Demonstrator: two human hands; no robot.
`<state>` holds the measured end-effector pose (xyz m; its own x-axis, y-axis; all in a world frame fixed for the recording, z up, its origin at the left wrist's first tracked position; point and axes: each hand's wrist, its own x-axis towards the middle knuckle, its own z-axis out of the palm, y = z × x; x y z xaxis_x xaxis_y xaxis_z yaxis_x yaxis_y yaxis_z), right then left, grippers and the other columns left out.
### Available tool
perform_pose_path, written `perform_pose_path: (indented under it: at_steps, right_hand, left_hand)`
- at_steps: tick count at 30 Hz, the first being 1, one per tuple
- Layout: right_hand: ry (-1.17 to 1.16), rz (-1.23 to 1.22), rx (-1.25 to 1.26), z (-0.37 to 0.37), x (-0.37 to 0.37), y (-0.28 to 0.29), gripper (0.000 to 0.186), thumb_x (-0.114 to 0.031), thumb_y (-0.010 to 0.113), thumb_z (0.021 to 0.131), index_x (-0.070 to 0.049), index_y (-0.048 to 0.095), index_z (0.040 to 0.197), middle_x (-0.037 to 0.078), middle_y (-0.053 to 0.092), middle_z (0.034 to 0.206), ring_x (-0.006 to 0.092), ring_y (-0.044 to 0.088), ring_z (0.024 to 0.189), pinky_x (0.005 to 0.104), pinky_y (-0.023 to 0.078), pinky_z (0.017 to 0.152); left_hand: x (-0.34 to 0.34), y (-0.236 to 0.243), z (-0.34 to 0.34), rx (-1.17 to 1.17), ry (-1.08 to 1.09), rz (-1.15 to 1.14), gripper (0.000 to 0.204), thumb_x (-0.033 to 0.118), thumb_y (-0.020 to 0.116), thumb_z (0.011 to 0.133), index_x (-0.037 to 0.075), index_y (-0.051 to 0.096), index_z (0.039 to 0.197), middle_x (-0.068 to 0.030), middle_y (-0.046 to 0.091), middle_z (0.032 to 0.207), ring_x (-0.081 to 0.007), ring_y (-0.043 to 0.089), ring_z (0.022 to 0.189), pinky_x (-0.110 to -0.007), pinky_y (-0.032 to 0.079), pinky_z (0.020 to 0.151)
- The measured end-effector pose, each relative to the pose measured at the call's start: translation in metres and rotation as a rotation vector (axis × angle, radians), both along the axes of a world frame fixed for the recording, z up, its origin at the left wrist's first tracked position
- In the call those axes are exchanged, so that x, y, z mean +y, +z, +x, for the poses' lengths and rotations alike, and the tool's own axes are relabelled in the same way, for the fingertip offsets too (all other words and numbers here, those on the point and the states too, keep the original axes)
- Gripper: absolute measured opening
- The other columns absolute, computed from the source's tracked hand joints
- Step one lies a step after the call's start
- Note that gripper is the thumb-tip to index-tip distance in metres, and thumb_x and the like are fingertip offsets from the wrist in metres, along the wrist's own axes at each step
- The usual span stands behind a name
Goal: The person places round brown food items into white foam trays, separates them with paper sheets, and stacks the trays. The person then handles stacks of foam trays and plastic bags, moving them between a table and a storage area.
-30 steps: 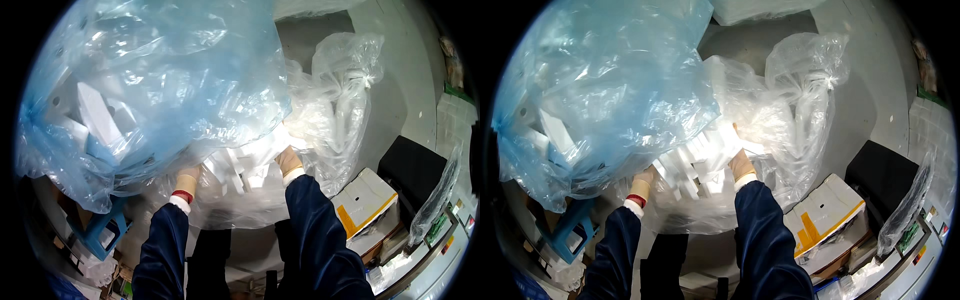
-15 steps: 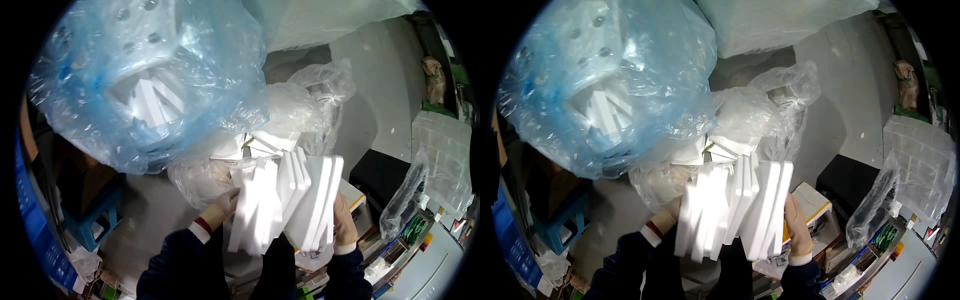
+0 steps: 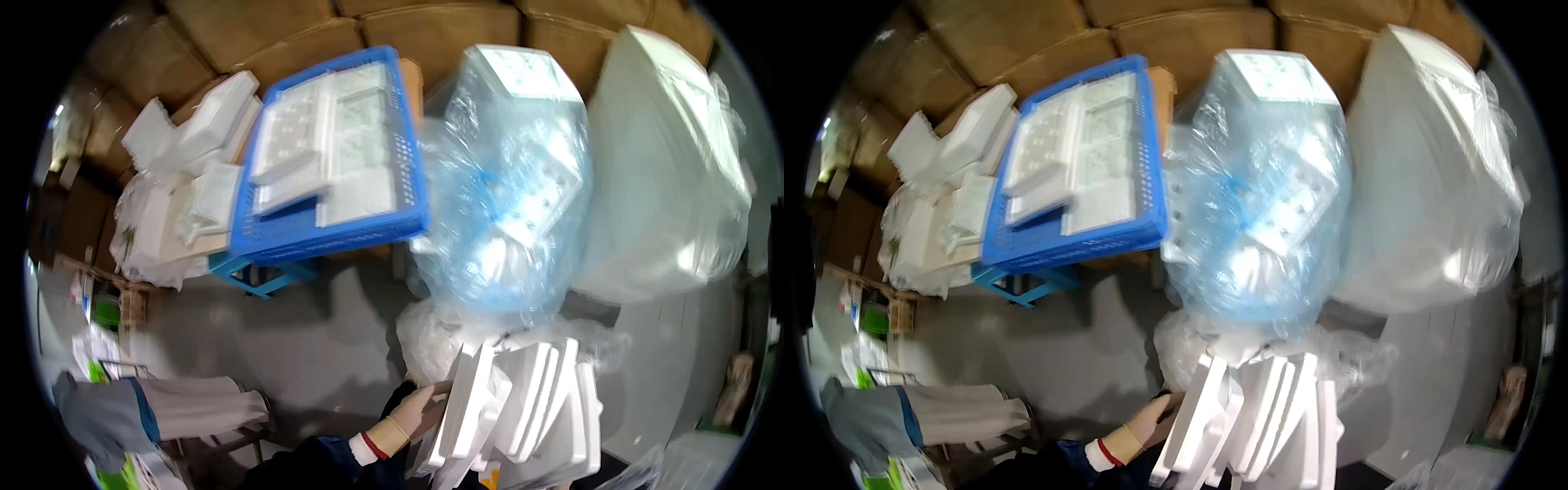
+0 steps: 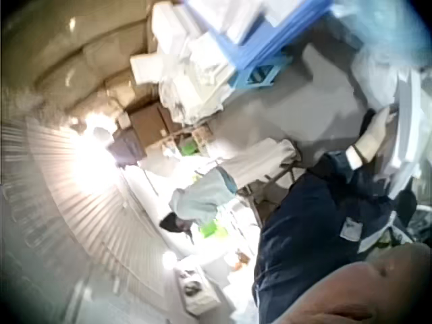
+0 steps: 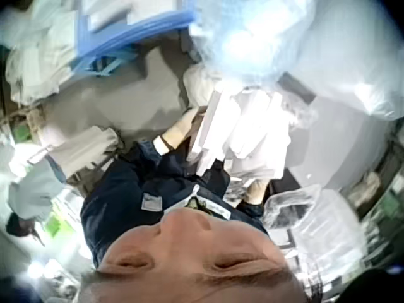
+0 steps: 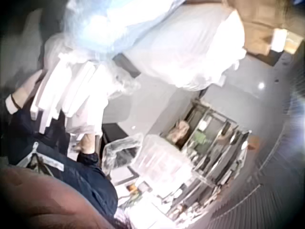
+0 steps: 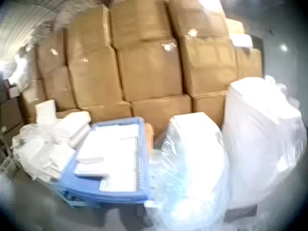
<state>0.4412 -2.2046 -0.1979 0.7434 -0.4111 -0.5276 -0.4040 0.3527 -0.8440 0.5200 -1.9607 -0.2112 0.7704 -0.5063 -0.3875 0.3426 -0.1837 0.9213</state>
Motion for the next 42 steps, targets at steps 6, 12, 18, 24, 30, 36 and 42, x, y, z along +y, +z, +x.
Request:
perform_pose_path:
  at_steps: [6,12,18,24,30,36,42]
  right_hand:
    - [0.366,0.01,-0.125,0.08,0.109,0.059,0.047,-0.029,0.052,0.107,0.003,0.056,0.142,0.011,0.065,0.133,0.0215,0.062,0.121,0.0352,0.049,0.104]
    - [0.56,-0.125,-0.329,0.183,0.192,0.151,0.047,-0.028,0.052,0.107,0.002,0.055,0.143,0.011,0.065,0.135,0.022,0.061,0.123,0.036,0.049,0.105]
    - [0.692,-0.22,-0.539,0.268,0.315,0.236,0.047,-0.026,0.053,0.107,0.002,0.054,0.145,0.012,0.064,0.136,0.0224,0.061,0.124,0.0367,0.048,0.106]
    - [0.771,0.138,-0.673,0.353,0.496,0.277,0.054,-0.027,0.056,0.107,0.0,0.045,0.152,0.011,0.056,0.146,0.0233,0.054,0.134,0.0378,0.045,0.111]
    - [0.896,0.077,-0.862,0.51,0.697,0.293,0.041,-0.031,0.052,0.11,0.001,0.063,0.134,0.007,0.068,0.114,0.0148,0.062,0.103,0.0266,0.049,0.092]
    - [0.936,-0.032,-0.927,0.605,0.765,0.278,0.053,-0.045,0.052,0.11,0.001,0.065,0.133,0.005,0.07,0.107,0.0145,0.063,0.096,0.028,0.051,0.084]
    - [1.082,-0.2,-0.522,0.708,0.807,0.243,0.056,-0.051,0.054,0.107,-0.001,0.067,0.126,0.008,0.071,0.106,0.0159,0.067,0.093,0.0341,0.056,0.079]
  left_hand:
    - [0.103,0.173,0.048,-0.685,0.401,0.045,0.038,0.004,0.055,0.102,-0.006,0.056,0.139,-0.0257,0.062,0.14,-0.0338,0.061,0.129,-0.037,0.045,0.109]
    - [0.222,0.261,0.115,-1.119,0.635,0.176,0.039,0.004,0.053,0.103,-0.006,0.055,0.141,-0.025,0.059,0.144,-0.0336,0.059,0.131,-0.036,0.043,0.111]
    - [0.385,0.305,0.173,-0.843,0.899,-0.149,0.035,0.006,0.05,0.107,-0.006,0.055,0.139,-0.0176,0.067,0.129,-0.0218,0.064,0.116,-0.032,0.048,0.101]
    - [0.566,0.315,0.212,-0.959,0.963,0.219,0.035,0.015,0.051,0.108,-0.003,0.059,0.137,-0.0145,0.069,0.126,-0.0201,0.065,0.112,-0.033,0.051,0.096]
    - [0.714,0.254,0.297,0.208,1.389,-1.043,0.043,0.017,0.061,0.101,-0.001,0.057,0.141,-0.0114,0.07,0.125,-0.0162,0.067,0.102,-0.034,0.056,0.088]
    - [0.804,0.234,0.388,-0.252,1.182,-0.143,0.036,0.024,0.061,0.102,0.0,0.067,0.128,-0.01,0.074,0.113,-0.0234,0.071,0.093,-0.037,0.058,0.085]
    - [0.881,0.227,0.468,0.133,1.05,0.279,0.043,0.035,0.059,0.101,0.005,0.067,0.13,-0.0086,0.074,0.105,-0.0222,0.071,0.091,-0.038,0.056,0.075]
